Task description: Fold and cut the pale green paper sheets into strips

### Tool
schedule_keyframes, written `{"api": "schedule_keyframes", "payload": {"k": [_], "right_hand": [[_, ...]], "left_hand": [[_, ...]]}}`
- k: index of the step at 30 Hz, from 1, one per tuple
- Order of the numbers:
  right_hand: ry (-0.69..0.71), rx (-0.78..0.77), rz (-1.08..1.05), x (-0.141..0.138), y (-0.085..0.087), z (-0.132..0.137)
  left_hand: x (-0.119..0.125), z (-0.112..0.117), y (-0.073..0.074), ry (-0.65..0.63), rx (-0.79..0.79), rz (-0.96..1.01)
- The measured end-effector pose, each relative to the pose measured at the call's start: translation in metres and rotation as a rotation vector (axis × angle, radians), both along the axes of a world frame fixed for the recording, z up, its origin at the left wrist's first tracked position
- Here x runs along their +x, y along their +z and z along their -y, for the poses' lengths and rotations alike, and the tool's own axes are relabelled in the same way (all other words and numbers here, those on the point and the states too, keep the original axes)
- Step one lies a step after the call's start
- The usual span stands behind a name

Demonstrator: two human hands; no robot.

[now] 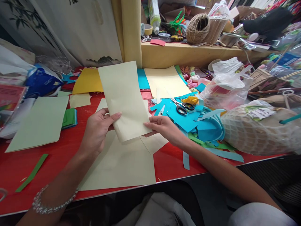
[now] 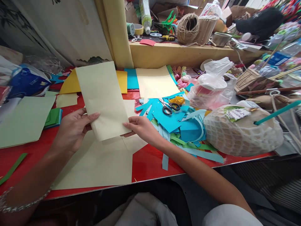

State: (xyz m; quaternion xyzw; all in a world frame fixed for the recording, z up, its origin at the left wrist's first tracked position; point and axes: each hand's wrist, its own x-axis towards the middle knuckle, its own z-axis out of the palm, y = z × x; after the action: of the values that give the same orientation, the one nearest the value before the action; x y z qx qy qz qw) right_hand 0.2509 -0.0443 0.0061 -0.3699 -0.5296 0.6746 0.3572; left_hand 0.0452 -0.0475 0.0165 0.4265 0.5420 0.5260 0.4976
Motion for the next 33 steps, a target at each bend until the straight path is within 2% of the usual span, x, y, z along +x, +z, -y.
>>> {"api": "schedule_keyframes", "payload": {"k": [18, 24, 30, 33], "right_hand": [[-0.021, 0.003, -0.004, 0.0006, -0.0021, -0.0003], [-0.086, 0.075, -0.034, 0.0033, -0.003, -0.0024], [-0.098, 0.105, -0.05, 0.0048, -0.0039, -0.0048], [-0.117, 0.106, -0.044, 0.0054, -0.0029, -0.0058]], "left_hand": [[-0.0003, -0.0008, 0.0009, 0.025, -0.016, 0.021], [0.0015, 0.0016, 0.0017, -0.161, -0.109, -0.006], [0.0036, 0.0034, 0.0001, -0.129, -0.106, -0.05], [0.003, 0.0036, 0.0019, -0.178, -0.158, -0.07]]}}
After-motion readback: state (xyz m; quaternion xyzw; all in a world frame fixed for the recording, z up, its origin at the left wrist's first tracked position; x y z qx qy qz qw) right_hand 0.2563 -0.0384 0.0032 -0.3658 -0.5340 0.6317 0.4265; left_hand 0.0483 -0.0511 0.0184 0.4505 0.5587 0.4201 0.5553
